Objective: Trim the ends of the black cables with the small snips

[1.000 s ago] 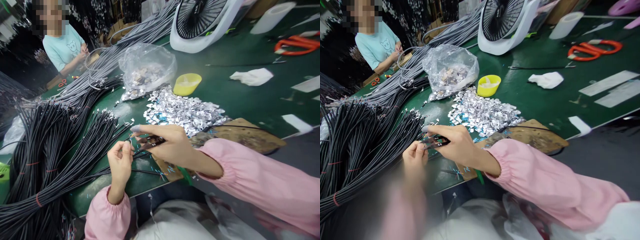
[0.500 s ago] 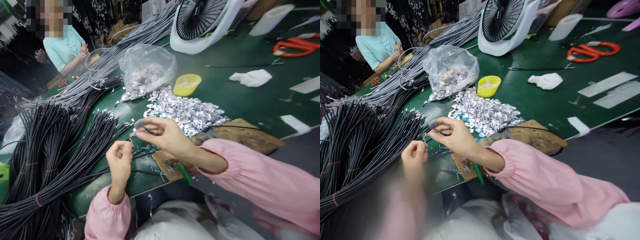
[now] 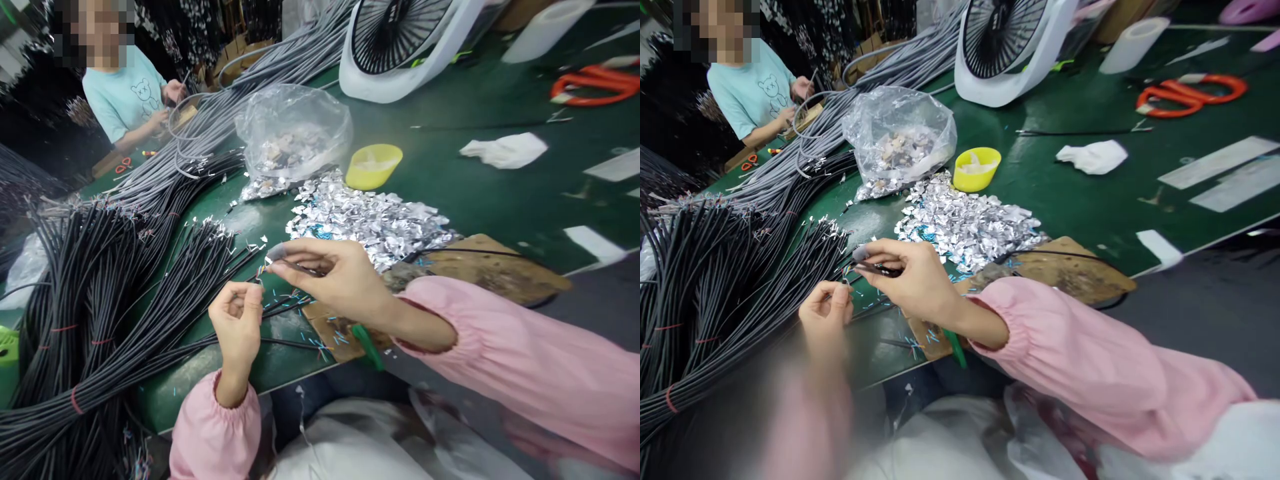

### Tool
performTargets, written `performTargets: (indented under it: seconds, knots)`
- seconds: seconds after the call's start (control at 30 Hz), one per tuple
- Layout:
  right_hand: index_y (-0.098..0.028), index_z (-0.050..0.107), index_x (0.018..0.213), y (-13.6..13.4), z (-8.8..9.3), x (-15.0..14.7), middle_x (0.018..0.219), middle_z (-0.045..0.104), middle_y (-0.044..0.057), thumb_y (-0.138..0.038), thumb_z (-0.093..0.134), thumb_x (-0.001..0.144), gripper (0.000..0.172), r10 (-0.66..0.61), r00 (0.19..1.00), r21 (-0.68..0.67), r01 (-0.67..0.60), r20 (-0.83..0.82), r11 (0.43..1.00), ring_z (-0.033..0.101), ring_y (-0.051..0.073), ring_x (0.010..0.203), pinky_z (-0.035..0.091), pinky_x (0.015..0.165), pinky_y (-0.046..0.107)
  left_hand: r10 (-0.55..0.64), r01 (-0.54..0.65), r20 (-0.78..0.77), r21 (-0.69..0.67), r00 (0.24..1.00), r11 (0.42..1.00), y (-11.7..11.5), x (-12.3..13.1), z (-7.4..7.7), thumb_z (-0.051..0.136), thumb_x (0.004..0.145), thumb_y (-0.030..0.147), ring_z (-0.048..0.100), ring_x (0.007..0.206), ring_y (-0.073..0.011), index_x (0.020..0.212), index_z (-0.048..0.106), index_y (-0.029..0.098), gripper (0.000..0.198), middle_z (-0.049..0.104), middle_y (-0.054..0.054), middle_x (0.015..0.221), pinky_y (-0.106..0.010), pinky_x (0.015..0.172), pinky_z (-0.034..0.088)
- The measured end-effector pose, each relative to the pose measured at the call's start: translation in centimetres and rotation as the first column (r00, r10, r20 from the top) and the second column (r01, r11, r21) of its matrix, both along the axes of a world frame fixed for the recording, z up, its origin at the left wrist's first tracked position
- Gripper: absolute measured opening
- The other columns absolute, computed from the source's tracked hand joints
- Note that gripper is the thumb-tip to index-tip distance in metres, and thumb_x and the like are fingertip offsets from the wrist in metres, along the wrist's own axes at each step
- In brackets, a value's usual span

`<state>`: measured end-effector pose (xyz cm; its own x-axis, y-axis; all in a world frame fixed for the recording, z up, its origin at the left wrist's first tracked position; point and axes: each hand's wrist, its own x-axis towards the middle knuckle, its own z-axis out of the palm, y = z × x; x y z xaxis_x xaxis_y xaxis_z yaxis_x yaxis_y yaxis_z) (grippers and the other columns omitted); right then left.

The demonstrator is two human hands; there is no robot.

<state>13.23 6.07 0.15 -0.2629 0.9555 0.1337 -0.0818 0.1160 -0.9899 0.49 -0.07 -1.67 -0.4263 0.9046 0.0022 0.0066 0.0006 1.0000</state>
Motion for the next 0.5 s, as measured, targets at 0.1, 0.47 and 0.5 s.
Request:
performTargets:
  seconds: [0.1,0.47,0.5]
  knots:
    - [-0.014,0.066,0.075,0.45,0.28,-0.01,0.071,0.071,0.004,-0.024,0.068,0.067,0.014,0.066,0.996,-0.121,-0.074,-0.063,0.990,0.063,0.011,0.052,0.051,0.046,0.021,-0.006,0.006,-0.012,0.003,1.000,1.000,0.02,-0.02,0.02,0.068,0.070,0.044,0.038,0.037,-0.0026,0.062,0.058,0.014,0.032,0.049,0.005,0.049,-0.015,0.036,0.028]
    - [-0.013,0.064,0.075,0.90,0.13,-0.10,0.054,0.064,-0.001,-0.024,0.068,0.067,0.015,0.176,0.962,-0.316,-0.236,-0.207,0.919,0.032,0.000,0.029,0.018,0.030,0.018,-0.075,0.074,-0.026,-0.036,0.997,0.997,0.11,-0.06,0.13,0.066,0.069,0.051,0.036,0.036,-0.0033,0.060,0.057,0.014,0.039,0.044,0.006,0.044,-0.016,0.036,0.027]
    - [-0.012,0.065,0.075,0.90,0.14,-0.10,0.053,0.063,-0.001,-0.024,0.069,0.066,0.016,0.182,0.960,-0.322,-0.245,-0.212,0.914,0.032,0.000,0.029,0.018,0.030,0.018,-0.082,0.081,-0.020,-0.038,0.996,0.996,0.12,-0.05,0.12,0.066,0.069,0.050,0.036,0.036,-0.0032,0.060,0.057,0.014,0.039,0.044,0.006,0.044,-0.016,0.036,0.027]
